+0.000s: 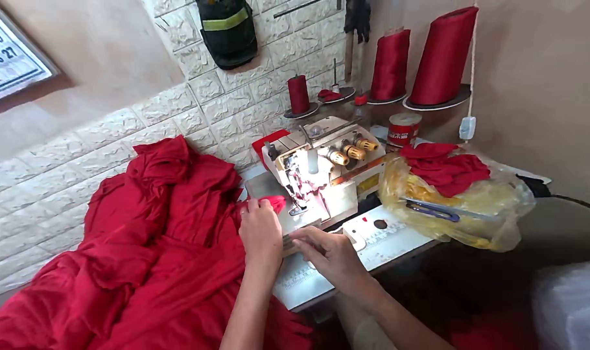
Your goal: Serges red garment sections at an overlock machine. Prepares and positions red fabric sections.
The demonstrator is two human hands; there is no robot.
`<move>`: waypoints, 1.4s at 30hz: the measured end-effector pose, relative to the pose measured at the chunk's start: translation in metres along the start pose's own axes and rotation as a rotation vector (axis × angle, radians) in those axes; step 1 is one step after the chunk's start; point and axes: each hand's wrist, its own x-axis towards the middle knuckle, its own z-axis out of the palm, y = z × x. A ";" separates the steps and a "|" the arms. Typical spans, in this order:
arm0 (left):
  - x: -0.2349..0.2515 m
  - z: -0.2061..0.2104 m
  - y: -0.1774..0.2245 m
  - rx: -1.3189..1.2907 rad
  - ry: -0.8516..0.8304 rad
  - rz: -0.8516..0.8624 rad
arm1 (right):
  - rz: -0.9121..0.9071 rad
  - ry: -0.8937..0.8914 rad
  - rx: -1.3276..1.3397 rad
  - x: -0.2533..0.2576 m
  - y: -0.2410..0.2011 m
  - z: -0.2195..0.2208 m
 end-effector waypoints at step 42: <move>-0.044 -0.131 -0.290 0.020 0.014 -0.328 | -0.067 -0.432 0.012 0.016 -0.060 0.106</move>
